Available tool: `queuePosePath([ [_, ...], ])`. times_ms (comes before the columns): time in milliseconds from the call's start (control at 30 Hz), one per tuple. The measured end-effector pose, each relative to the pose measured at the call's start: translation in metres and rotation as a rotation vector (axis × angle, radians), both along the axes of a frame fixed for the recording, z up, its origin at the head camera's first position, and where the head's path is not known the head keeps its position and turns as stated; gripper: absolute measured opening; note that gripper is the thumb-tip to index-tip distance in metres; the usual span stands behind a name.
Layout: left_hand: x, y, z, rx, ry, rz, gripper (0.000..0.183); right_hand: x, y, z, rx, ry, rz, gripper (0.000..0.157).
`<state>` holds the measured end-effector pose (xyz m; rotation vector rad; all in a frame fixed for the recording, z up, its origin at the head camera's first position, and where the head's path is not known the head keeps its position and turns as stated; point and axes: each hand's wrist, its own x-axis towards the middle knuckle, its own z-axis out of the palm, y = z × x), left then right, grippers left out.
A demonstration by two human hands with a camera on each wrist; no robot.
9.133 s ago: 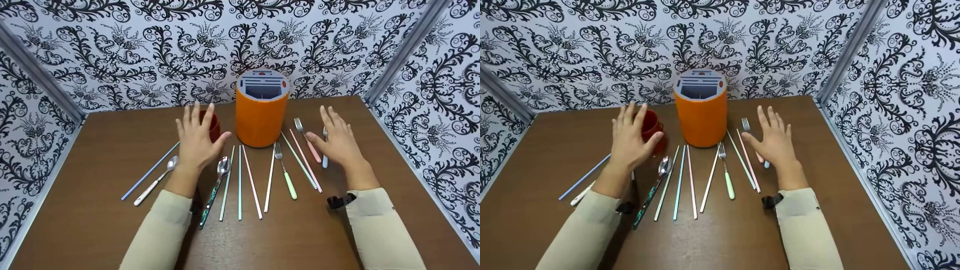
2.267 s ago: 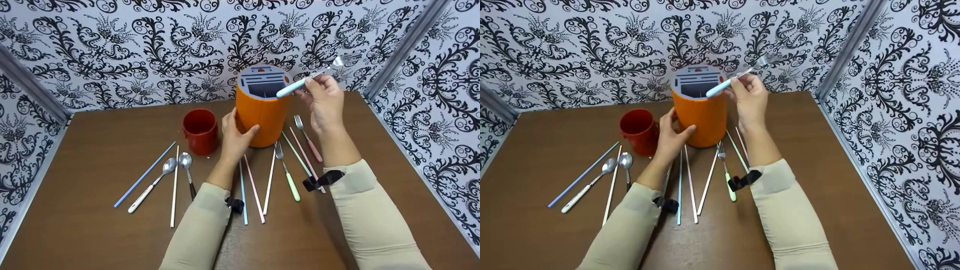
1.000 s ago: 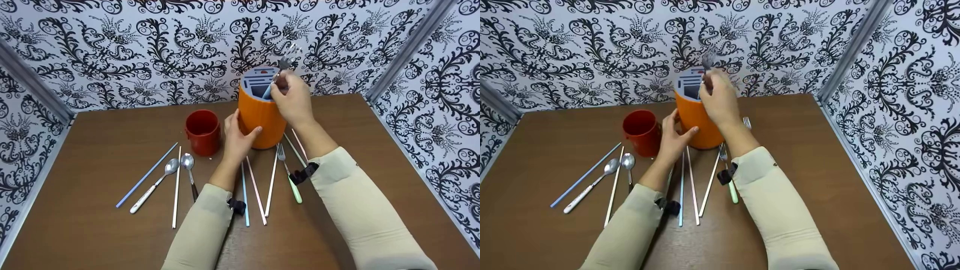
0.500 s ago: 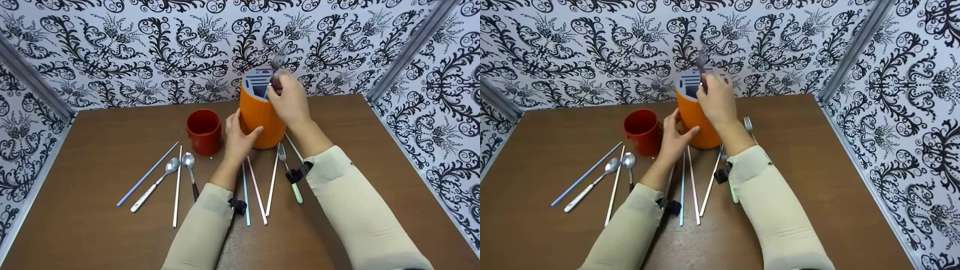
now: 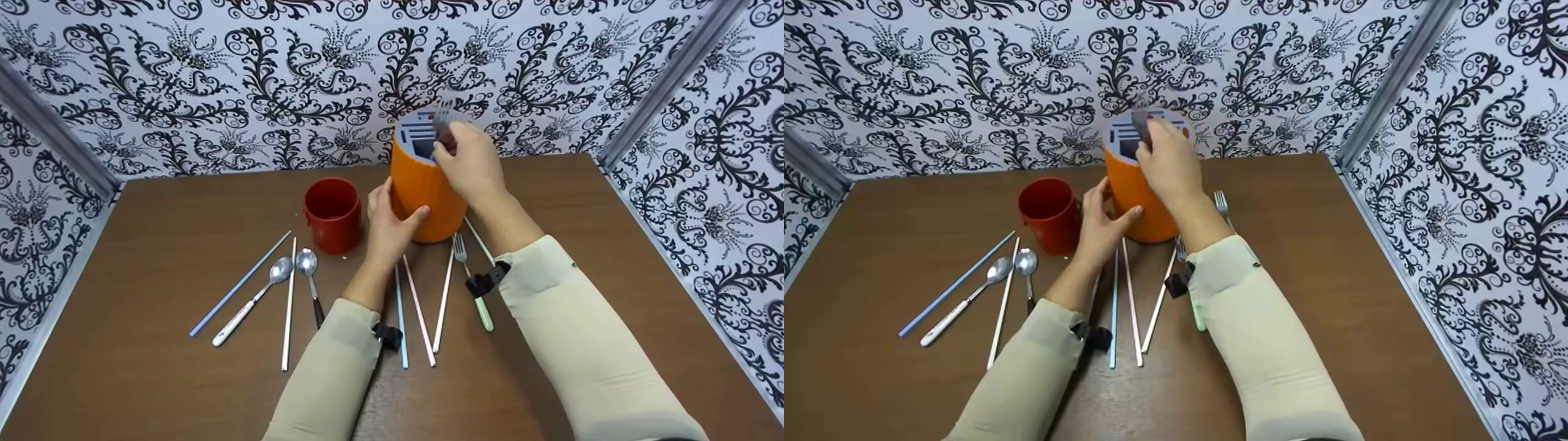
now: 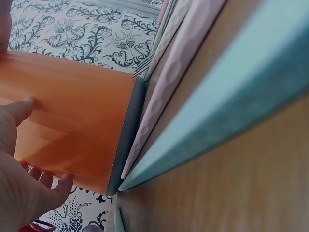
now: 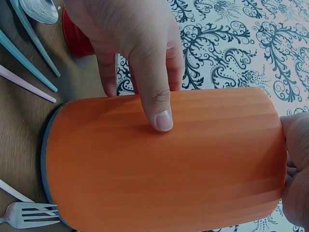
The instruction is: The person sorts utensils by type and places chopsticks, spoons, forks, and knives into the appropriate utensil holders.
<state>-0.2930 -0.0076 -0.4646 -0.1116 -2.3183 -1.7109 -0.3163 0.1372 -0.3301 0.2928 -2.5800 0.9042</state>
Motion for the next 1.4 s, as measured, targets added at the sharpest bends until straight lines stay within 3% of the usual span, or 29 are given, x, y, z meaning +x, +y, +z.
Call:
queuePosePath([
  [433, 0.001, 0.0, 0.002, -0.011, 0.001, 0.002, 0.087, 0.002, 0.001, 0.0, -0.015, -0.023, 0.016, 0.017],
  [867, 0.0, -0.001, 0.001, 0.0, -0.002, -0.006, 0.087, 0.006, 0.005, -0.002, 0.008, 0.023, 0.073, 0.015],
  [1100, -0.001, -0.002, 0.001, 0.003, -0.01, 0.002, 0.087, 0.016, 0.011, -0.005, -0.017, 0.131, 0.124, 0.015],
  [1400, -0.001, -0.001, -0.001, 0.006, -0.006, -0.002, 0.087, 0.032, 0.024, -0.015, -0.151, 0.365, 0.206, 0.012],
])
